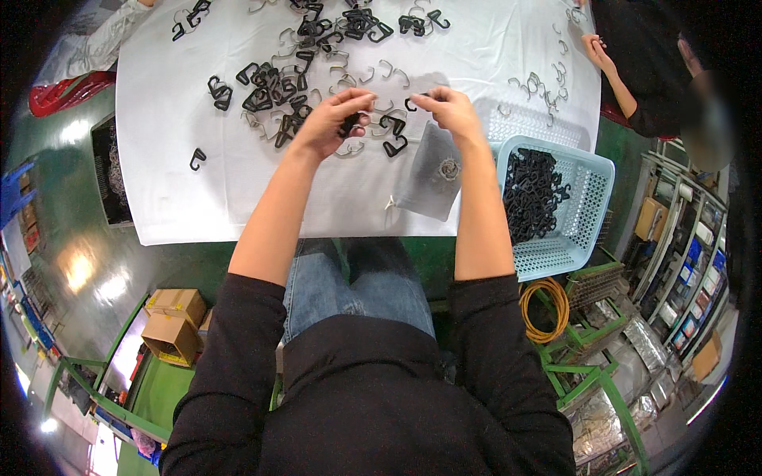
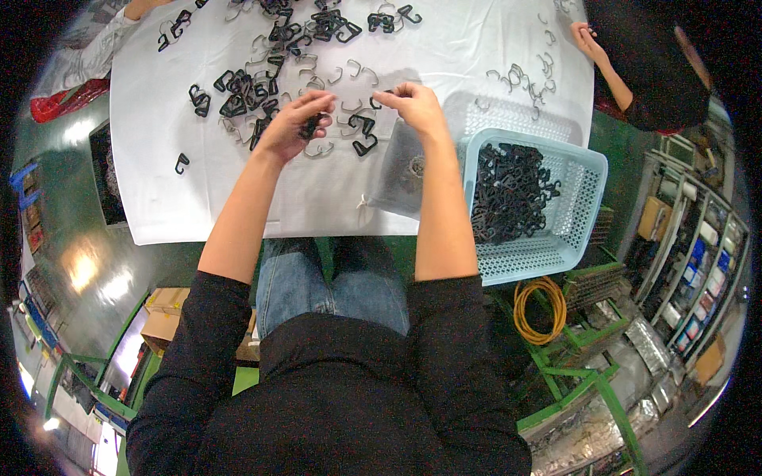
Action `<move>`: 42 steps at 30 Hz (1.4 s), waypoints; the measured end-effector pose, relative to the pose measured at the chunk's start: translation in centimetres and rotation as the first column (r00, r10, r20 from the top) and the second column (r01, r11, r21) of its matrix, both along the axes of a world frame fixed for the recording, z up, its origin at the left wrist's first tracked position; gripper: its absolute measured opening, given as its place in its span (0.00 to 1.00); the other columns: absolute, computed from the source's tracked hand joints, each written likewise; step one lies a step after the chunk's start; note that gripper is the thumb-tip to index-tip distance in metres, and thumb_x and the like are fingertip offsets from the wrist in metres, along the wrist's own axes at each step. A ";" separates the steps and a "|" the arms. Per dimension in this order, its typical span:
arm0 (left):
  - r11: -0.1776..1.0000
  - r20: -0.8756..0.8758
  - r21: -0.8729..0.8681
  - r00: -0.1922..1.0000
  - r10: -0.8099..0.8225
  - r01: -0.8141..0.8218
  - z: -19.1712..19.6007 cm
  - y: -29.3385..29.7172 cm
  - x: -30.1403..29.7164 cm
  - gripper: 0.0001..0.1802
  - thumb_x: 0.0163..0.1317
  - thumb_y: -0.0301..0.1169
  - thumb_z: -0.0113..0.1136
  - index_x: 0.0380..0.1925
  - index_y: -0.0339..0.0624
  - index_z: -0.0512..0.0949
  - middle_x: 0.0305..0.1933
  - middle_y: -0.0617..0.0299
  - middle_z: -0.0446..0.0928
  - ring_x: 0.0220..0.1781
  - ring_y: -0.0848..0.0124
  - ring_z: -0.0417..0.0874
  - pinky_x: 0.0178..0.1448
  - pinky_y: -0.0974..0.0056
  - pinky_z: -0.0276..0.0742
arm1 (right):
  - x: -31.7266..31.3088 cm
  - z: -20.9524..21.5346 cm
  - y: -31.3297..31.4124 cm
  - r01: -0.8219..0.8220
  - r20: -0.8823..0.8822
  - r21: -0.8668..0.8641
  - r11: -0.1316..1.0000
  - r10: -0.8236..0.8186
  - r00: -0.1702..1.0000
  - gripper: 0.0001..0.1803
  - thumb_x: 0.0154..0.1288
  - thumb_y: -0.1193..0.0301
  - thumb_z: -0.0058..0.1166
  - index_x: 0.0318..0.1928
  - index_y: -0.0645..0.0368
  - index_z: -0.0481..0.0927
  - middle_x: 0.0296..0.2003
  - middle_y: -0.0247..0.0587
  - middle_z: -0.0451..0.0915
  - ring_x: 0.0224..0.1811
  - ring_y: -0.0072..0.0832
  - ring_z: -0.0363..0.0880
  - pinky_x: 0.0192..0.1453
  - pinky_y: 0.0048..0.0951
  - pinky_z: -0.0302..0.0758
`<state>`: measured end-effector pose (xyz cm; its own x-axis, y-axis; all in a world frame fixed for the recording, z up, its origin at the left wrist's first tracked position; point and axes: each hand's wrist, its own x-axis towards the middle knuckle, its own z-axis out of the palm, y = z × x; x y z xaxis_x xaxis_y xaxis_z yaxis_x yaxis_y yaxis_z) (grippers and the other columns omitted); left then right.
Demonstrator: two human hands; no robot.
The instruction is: The person sorts small black plastic hooks from a mixed pile on a white table, separating them from silver metal hooks. The person places the sorted black hooks into a light blue plastic basket. Other workers are visible at the same table performing similar sorting.
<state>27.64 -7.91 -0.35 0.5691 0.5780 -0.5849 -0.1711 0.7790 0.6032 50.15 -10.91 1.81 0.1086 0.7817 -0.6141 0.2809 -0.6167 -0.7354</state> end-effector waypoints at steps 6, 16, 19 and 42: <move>0.366 -0.749 0.661 0.603 0.276 0.655 -2.8 -3.0 5.0 0.11 0.50 0.36 0.63 0.32 0.44 0.77 0.27 0.58 0.77 0.29 0.67 0.78 0.33 0.63 0.71 | 0.6 2.4 -3.8 0.528 -0.870 0.052 0.847 -0.221 0.440 0.07 0.54 0.71 0.56 0.30 0.57 0.72 0.26 0.32 0.70 0.23 0.22 0.68 0.25 0.18 0.60; 0.790 -0.590 0.493 0.808 -0.004 0.364 -1.3 -0.3 -2.9 0.12 0.49 0.37 0.66 0.27 0.39 0.79 0.23 0.68 0.74 0.27 0.77 0.70 0.32 0.72 0.66 | -7.9 1.0 -4.5 -0.282 0.676 -0.352 0.892 0.451 0.583 0.28 0.47 0.58 0.65 0.43 0.64 0.71 0.42 0.49 0.74 0.43 0.44 0.78 0.45 0.42 0.74; 0.819 -0.617 0.564 0.714 0.333 0.105 -0.9 -0.7 -7.8 0.13 0.51 0.37 0.64 0.28 0.37 0.79 0.24 0.71 0.73 0.27 0.81 0.68 0.33 0.75 0.63 | -9.1 -0.7 -4.7 -0.223 0.717 -0.358 0.907 0.420 0.556 0.29 0.48 0.61 0.62 0.46 0.66 0.68 0.48 0.50 0.69 0.44 0.42 0.78 0.45 0.36 0.76; 0.920 0.173 0.004 0.906 0.386 -0.393 1.7 -2.9 -13.9 0.16 0.61 0.42 0.51 0.33 0.40 0.77 0.36 0.61 0.75 0.29 0.74 0.75 0.26 0.73 0.66 | -12.3 -1.3 3.9 -0.507 0.397 0.112 0.855 0.429 0.811 0.14 0.51 0.67 0.59 0.40 0.54 0.77 0.38 0.40 0.77 0.38 0.35 0.79 0.36 0.34 0.75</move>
